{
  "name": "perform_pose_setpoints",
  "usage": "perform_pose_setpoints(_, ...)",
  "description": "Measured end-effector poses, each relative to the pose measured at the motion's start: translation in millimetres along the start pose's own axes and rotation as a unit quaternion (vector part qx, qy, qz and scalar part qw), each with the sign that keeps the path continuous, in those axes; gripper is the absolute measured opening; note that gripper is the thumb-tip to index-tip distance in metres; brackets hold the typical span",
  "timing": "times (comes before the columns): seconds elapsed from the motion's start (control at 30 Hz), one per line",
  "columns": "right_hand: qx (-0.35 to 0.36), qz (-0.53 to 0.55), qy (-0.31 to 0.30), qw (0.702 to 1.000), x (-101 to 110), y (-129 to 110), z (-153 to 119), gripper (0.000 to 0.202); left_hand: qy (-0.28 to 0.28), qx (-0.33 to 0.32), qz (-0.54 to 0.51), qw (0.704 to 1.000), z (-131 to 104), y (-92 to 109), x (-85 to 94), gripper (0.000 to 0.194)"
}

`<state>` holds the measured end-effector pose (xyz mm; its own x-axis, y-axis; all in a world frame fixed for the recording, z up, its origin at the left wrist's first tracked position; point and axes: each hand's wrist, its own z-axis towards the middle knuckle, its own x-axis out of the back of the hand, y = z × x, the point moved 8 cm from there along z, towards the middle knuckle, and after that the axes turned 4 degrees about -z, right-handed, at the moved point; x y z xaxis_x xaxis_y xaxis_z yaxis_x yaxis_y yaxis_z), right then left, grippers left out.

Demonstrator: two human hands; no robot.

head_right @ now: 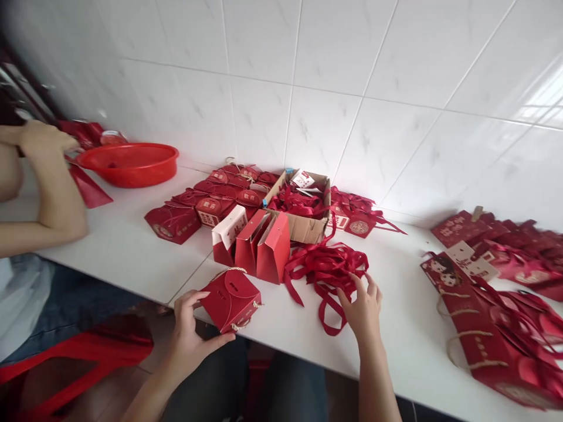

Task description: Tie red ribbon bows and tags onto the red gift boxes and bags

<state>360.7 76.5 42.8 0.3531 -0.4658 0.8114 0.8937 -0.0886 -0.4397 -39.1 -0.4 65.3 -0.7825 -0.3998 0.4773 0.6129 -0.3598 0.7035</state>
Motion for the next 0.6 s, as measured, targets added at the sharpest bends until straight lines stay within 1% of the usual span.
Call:
perform_pose_setpoints(0.07, 0.009, 0.014, 0.014, 1.000, 12, -1, -22, 0.055, -0.020, 0.001, 0.017, 1.000, 0, 3, -9.2, 0.081)
perform_pose_setpoints(0.13, 0.025, 0.039, 0.012, 0.999, 21, -6, -44, 0.052, -0.067, 0.001, 0.017, 0.998, 3, 5, -18.1, 0.080)
perform_pose_setpoints(0.2, 0.052, 0.081, -0.036, 0.995, 20, -13, -62, 0.043, -0.097, -0.014, 0.010, 0.995, 9, 8, -21.1, 0.074)
perform_pose_setpoints(0.27, 0.063, 0.124, -0.105, 0.985, 12, -16, -74, 0.034, -0.097, -0.037, -0.008, 0.995, 16, 13, -18.3, 0.066)
perform_pose_setpoints(0.3, 0.057, 0.137, -0.128, 0.981, 9, -15, -78, 0.030, -0.092, -0.046, -0.021, 0.994, 20, 15, -16.1, 0.061)
perform_pose_setpoints(0.33, 0.047, 0.143, -0.140, 0.979, 7, -13, -80, 0.026, -0.091, -0.050, -0.036, 0.994, 25, 17, -14.8, 0.055)
perform_pose_setpoints(0.43, 0.019, 0.158, -0.132, 0.978, 9, -4, -82, 0.023, -0.121, -0.024, -0.070, 0.990, 35, 17, -17.0, 0.041)
perform_pose_setpoints(0.5, 0.001, 0.173, -0.127, 0.977, 14, 0, -84, 0.025, -0.143, 0.006, -0.078, 0.987, 39, 15, -19.5, 0.038)
perform_pose_setpoints(0.6, -0.024, 0.205, -0.122, 0.971, 29, 3, -89, 0.027, -0.156, 0.043, -0.076, 0.984, 40, 11, -21.3, 0.041)
